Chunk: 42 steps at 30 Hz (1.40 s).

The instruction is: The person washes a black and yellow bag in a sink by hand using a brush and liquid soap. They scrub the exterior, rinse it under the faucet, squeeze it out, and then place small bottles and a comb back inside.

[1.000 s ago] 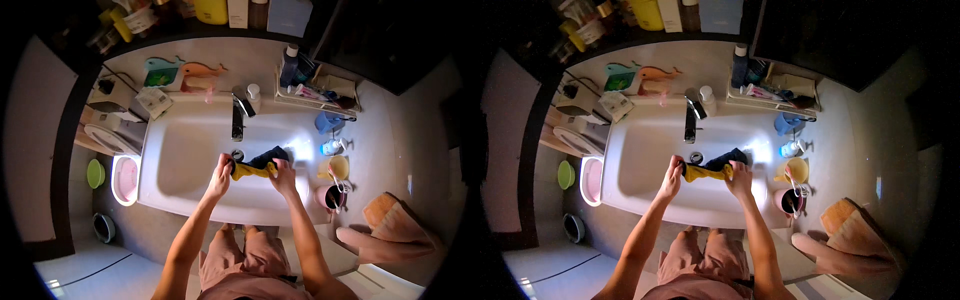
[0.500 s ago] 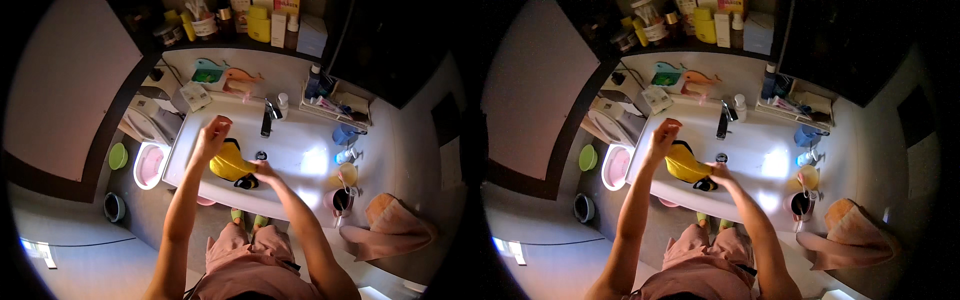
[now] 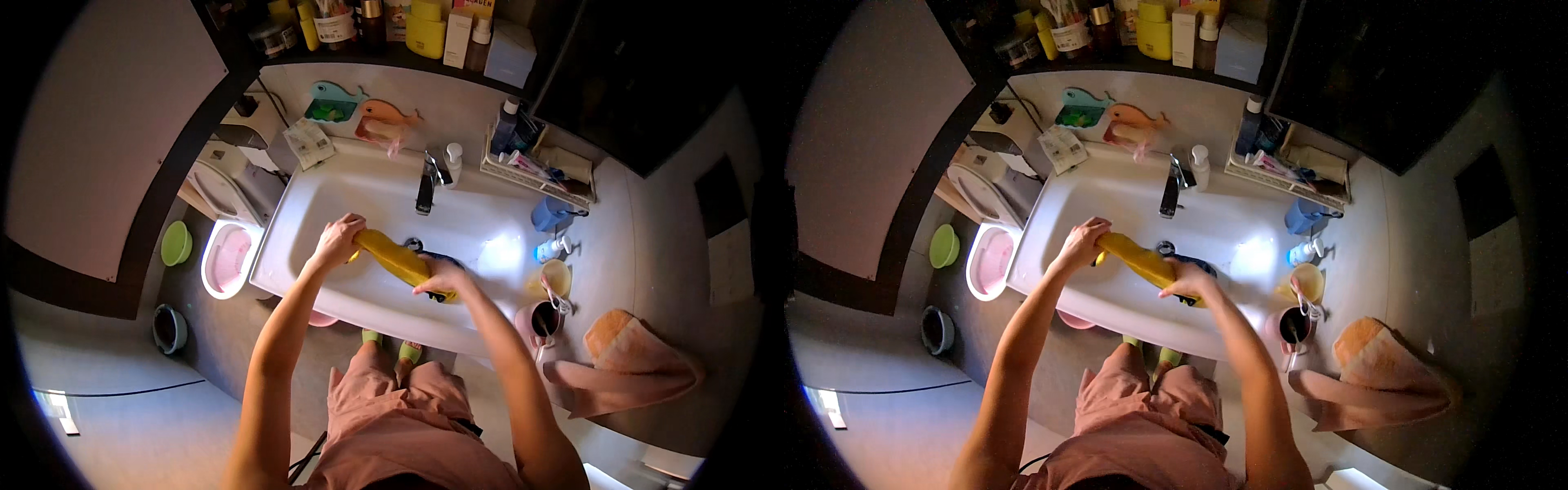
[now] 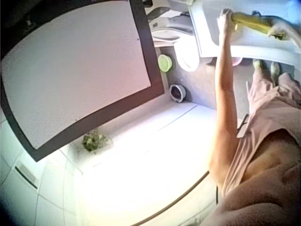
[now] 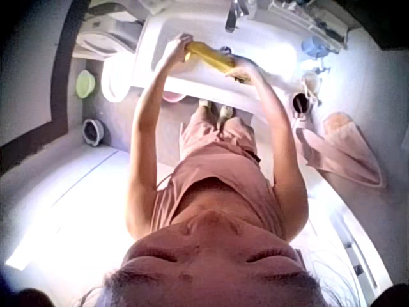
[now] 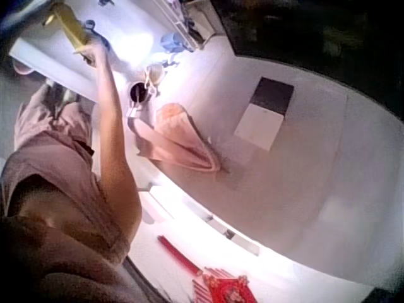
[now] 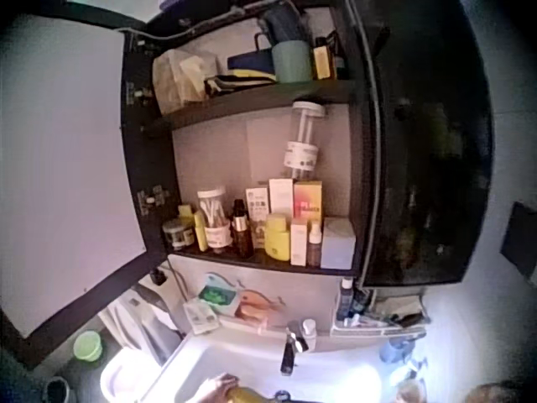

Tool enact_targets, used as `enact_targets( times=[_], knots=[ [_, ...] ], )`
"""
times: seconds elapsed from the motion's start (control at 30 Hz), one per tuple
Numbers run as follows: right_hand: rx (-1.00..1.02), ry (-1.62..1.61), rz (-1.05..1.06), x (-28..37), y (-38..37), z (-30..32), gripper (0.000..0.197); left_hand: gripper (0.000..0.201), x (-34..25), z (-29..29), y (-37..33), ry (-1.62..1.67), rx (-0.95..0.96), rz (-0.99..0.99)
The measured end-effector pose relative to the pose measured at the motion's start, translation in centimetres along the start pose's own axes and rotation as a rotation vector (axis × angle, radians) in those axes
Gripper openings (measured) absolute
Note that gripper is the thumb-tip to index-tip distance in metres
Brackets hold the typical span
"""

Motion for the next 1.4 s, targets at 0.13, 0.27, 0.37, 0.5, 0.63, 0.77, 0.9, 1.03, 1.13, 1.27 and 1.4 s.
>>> enact_targets(
  times=[0.13,0.27,0.37,0.5,0.63,0.77,0.9,1.03,1.13,1.27,1.4],
  knots=[
    [-0.120,0.324,-0.010,-3.7,-0.3,-4.7,0.071,0.026,0.1,-0.1,0.0,0.092,0.002,0.160],
    [-0.219,0.427,0.028,-5.1,-1.7,-6.6,0.045,0.025,6.0,0.1,2.7,-0.037,-0.020,0.166],
    [-0.476,0.206,0.016,-3.4,-0.4,-2.4,0.038,0.029,8.5,-1.6,6.8,-0.222,0.164,0.228],
    [-0.713,0.041,0.208,2.3,2.1,4.9,0.042,0.046,8.4,-4.9,8.9,0.014,0.287,0.246],
    [-0.777,-0.063,0.180,5.1,3.4,6.6,0.058,0.084,0.4,-7.3,5.1,0.428,0.371,0.220],
    [-0.739,-0.052,0.213,6.6,2.2,6.3,0.053,0.120,-4.7,-9.2,2.9,0.664,0.321,0.072],
    [-0.721,-0.063,0.146,7.2,2.1,7.2,0.044,0.121,-7.0,-12.5,2.7,0.744,0.351,0.148],
    [-0.582,-0.813,-0.002,6.0,2.5,6.7,0.059,0.065,-8.2,-13.6,2.5,0.917,0.257,0.467],
    [-0.544,-0.975,-0.024,5.8,2.6,6.7,0.038,0.055,-5.3,-13.0,3.3,1.111,0.166,0.731],
    [-0.586,-0.920,-0.170,-2.1,0.4,2.8,0.031,0.042,-4.7,-10.7,2.4,1.425,0.247,0.870],
    [-0.341,-1.102,-0.189,-3.2,-3.0,-1.8,0.066,0.052,-5.6,-9.5,1.5,1.740,0.128,1.156]
  ],
)
Point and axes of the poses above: each hand's wrist, its own y-axis away from the middle knuckle, its own z-axis out of the back of the hand, x = y × z, the point moved 5 cm from there along -y, towards the middle knuckle, and after that the axes turned 15 degrees about -x, right-handed, at the moved point
